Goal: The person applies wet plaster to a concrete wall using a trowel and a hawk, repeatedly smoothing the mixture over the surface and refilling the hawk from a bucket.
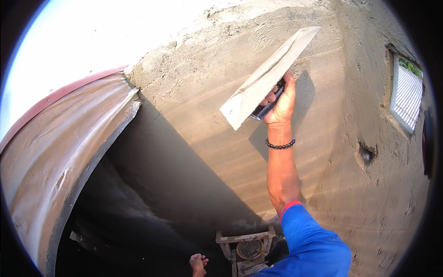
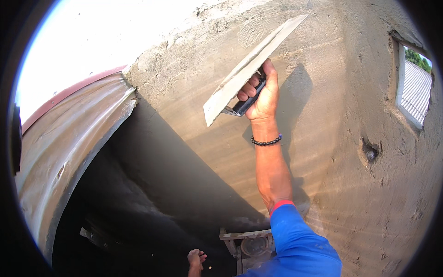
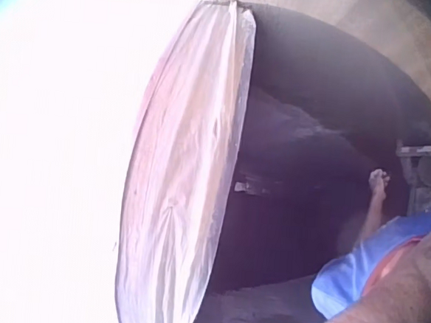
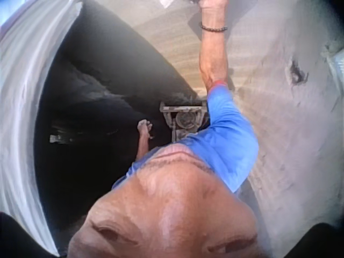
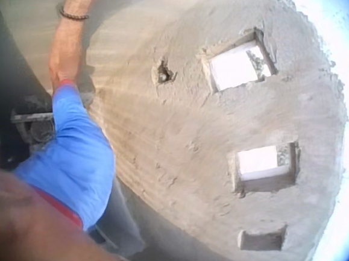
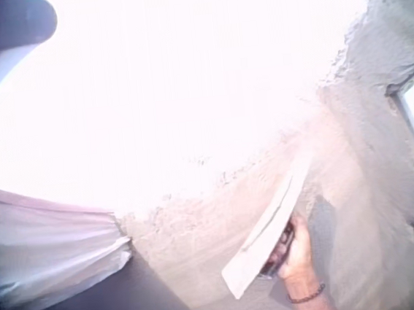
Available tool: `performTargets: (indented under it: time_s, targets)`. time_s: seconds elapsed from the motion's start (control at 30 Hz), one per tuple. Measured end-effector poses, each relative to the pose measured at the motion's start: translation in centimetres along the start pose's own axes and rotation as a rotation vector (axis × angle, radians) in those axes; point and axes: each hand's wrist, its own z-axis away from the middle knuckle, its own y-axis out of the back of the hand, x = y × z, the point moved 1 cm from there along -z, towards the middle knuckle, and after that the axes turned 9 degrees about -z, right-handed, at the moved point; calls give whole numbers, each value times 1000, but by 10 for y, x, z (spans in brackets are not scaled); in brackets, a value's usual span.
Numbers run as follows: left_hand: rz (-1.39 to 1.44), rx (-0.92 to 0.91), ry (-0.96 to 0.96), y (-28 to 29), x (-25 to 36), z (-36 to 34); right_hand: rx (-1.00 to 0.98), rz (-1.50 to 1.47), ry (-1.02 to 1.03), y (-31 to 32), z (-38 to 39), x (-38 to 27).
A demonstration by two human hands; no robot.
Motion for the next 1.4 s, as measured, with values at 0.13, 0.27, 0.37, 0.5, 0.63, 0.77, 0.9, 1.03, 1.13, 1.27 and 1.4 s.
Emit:
performTargets:
  time_s: [0.13, 0.27, 0.37, 0.5, 0.63, 0.77, 0.9, 1.03, 1.13, 1.27, 1.4]
  targets:
    - [16, -34, 58, -13, -3, 4, -221, 1310, 18, -34, -18, -40]
    - [-16, -24, 66, -22, -12, -4, -548, 2176, 425, -72, -67, 6]
    - [12, -75, 52, -52, -15, -9, -563, 2233, 541, -51, -111, 45]
    - [29, -131, 11, -74, -10, -14, -540, 2144, 452, -16, -92, 109]
    - [106, -110, -43, -71, 13, 4, -857, 2195, 128, 38, -2, 136]
    - [89, -90, -22, -58, -14, -7, -884, 2427, -43, 60, 16, 84]
    - [-72, -105, 114, -43, -31, -11, -757, 2552, 277, 8, -55, 30]
    - [-163, -163, 115, -59, -16, -21, -565, 2523, 670, -31, -119, -18]
    - [-120, -193, 61, -74, 9, -17, -258, 2602, 666, -46, -159, -75]
    - [-60, -202, 0, -70, 8, -18, 71, 2502, 648, -17, -163, -158]
    - [-109, -195, 66, -55, -9, -10, 463, 2150, 407, 18, -121, -185]
